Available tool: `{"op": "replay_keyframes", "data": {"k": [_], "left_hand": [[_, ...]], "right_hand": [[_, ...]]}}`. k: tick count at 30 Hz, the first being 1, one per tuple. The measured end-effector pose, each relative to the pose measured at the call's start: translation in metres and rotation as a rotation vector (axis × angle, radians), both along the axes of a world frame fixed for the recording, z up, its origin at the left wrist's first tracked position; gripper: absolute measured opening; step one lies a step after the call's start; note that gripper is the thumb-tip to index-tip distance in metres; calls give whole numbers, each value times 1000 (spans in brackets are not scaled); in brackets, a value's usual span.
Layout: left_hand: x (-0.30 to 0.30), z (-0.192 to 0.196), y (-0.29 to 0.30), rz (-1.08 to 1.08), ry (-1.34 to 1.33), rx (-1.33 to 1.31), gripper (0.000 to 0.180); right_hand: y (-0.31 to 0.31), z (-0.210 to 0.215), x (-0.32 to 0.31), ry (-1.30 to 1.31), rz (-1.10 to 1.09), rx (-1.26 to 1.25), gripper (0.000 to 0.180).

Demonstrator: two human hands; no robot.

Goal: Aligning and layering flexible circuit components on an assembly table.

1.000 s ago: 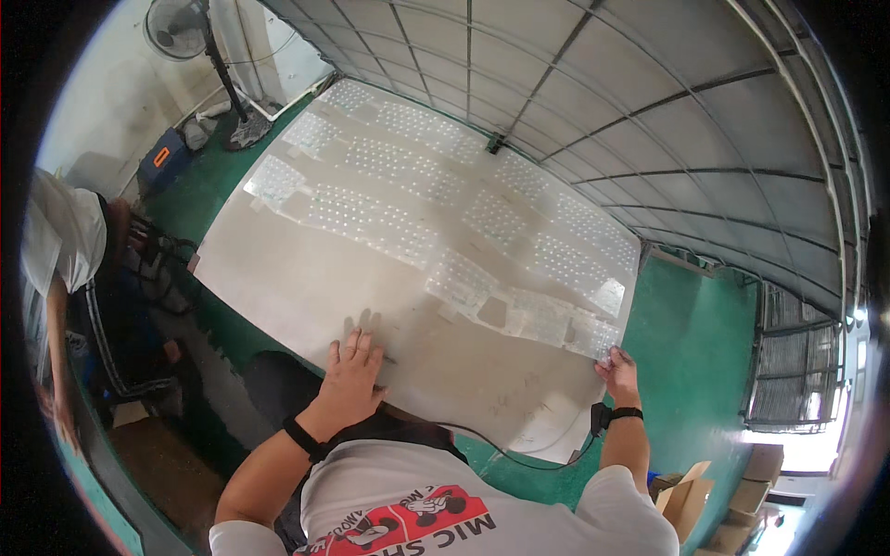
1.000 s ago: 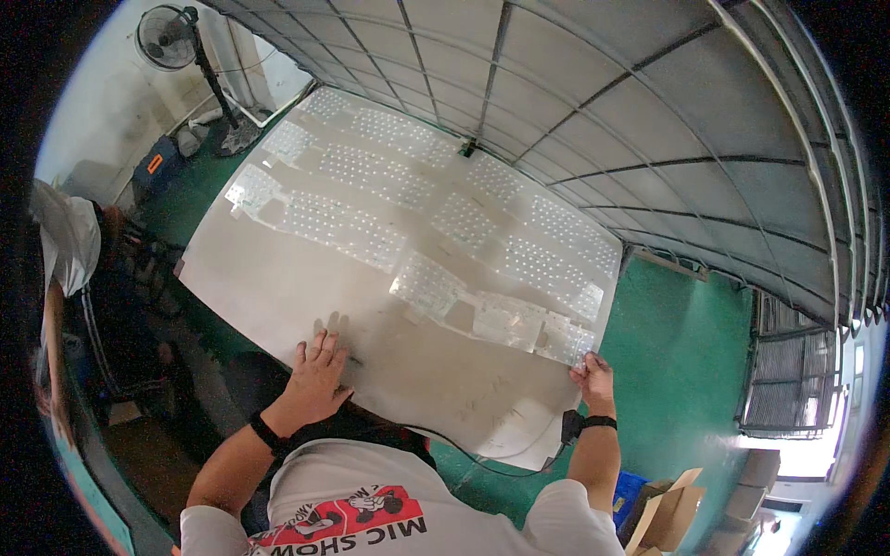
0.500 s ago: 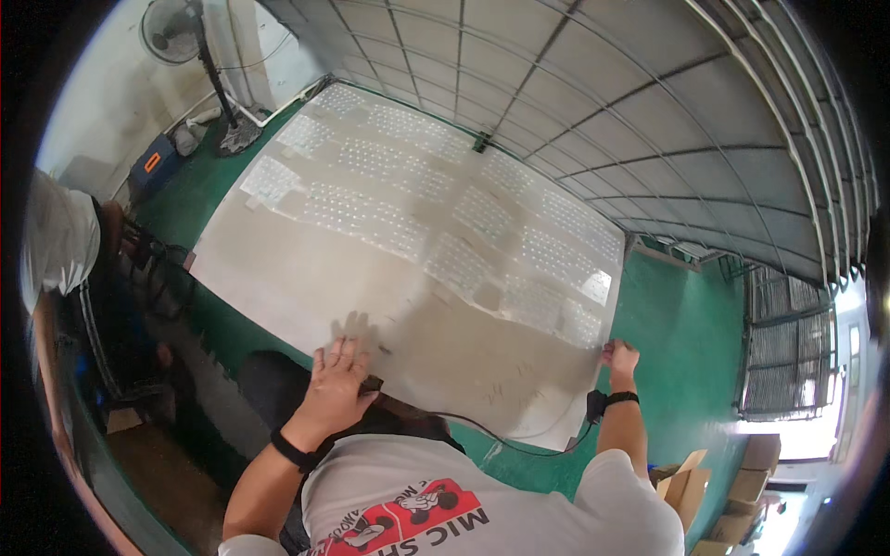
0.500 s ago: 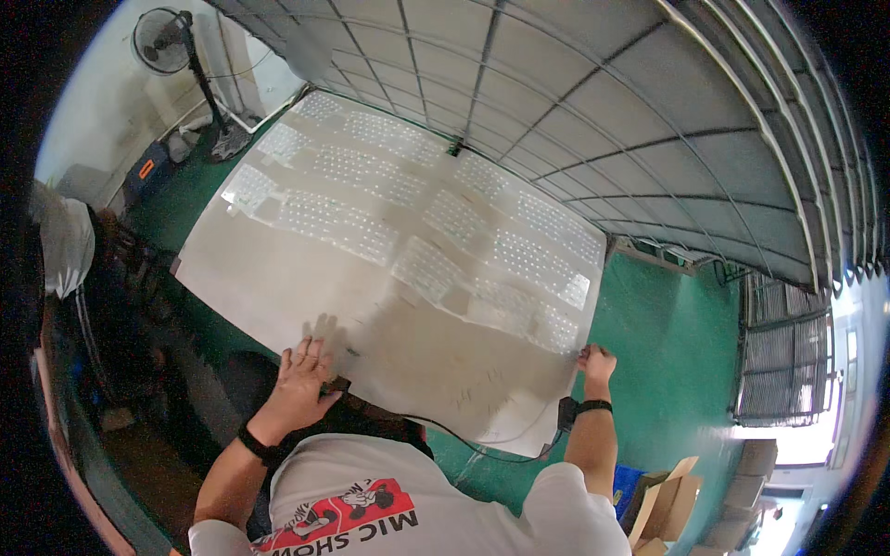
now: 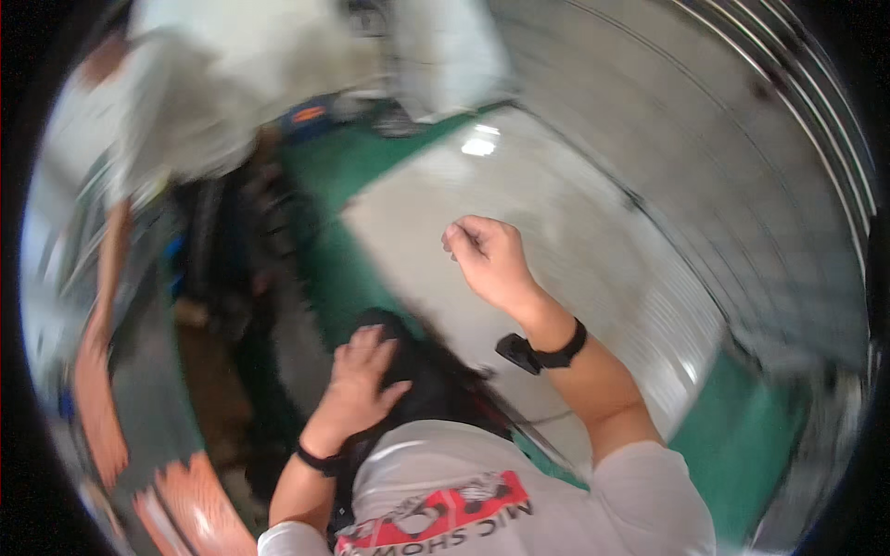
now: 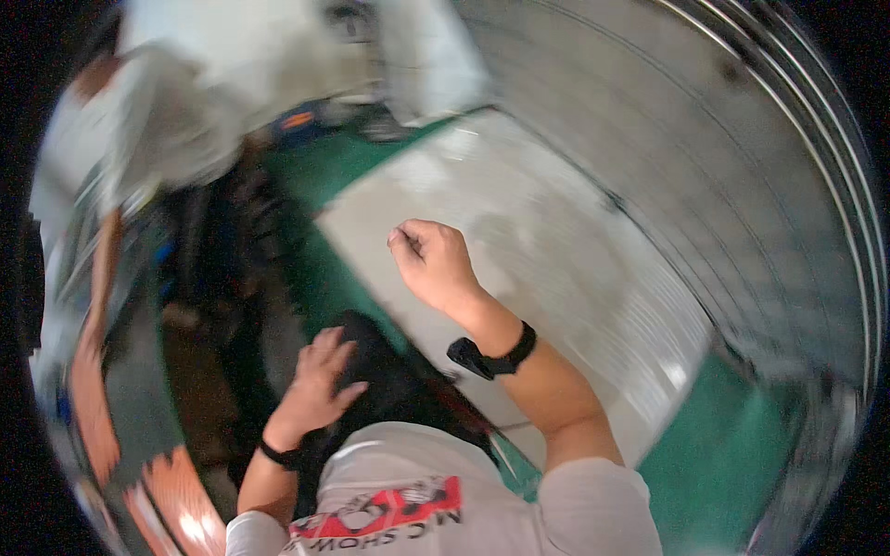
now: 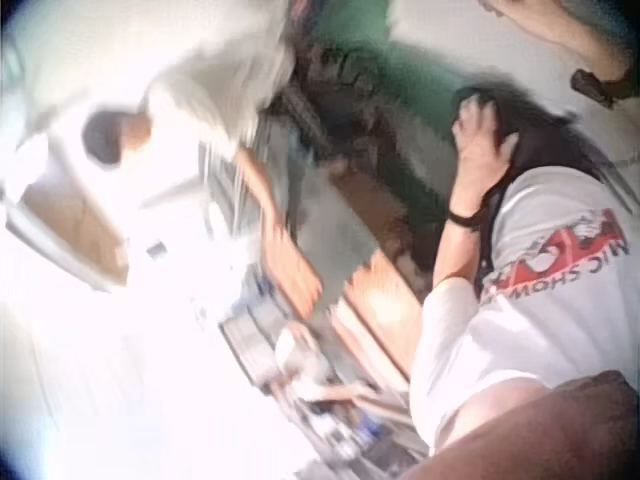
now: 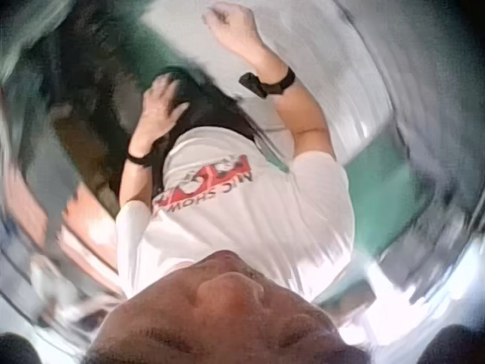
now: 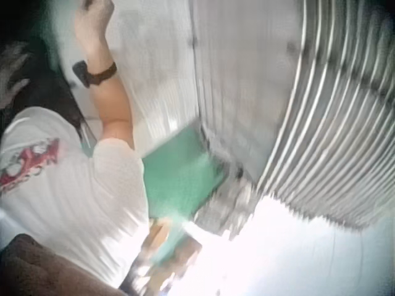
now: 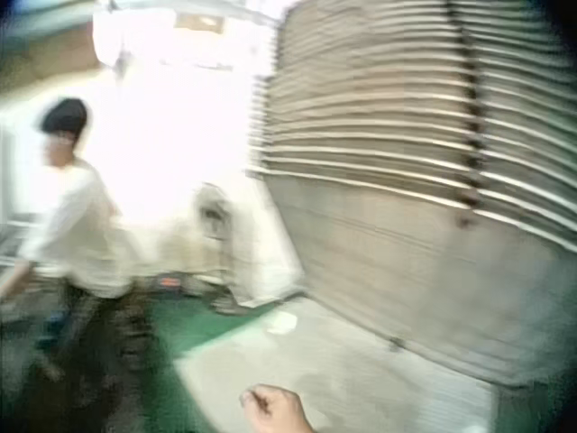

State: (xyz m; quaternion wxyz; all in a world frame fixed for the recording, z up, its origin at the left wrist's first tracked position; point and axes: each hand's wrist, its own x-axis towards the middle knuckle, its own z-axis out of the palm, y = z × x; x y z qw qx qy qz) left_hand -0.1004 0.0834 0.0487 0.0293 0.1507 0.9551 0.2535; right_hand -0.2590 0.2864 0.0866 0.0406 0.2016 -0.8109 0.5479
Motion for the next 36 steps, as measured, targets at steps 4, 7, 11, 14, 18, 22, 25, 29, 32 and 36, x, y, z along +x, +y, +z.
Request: {"op": "replay_keyframes", "data": {"k": [4, 7, 11, 14, 18, 22, 25, 29, 32, 36], "left_hand": [[70, 21, -47, 399, 100, -43, 62], [131, 13, -75, 703, 183, -21, 60], [242, 17, -72, 1169, 354, -44, 58], [317, 37, -35, 1606, 449, -168, 37], [422, 30, 11, 2277, 249, -569, 58], [472, 11, 37, 2543, 286, -166, 60], [461, -3, 31, 2405, 408, -273, 50], [410, 21, -26, 2132, 382, 100, 39], [407, 35, -76, 1804, 126, 188, 47], [439, 102, -137, 1838, -399, -176, 59]], "right_hand": [[-168, 62, 44, 138, 571, -250, 16], [-260, 86, 99, 175, 920, -431, 14], [-335, 106, 200, 151, 1384, -436, 12], [-358, 96, 274, 239, 1669, -228, 8], [-351, 55, 341, 762, 2024, 9, 24], [-331, 42, 379, 987, 2250, 153, 33], [-323, 36, 391, 1023, 2262, -21, 40], [-324, 43, 404, 1203, 2242, 46, 45], [-335, 59, 411, 1248, 2129, 310, 42], [-392, 83, 404, 1375, 1920, 447, 39]]}}
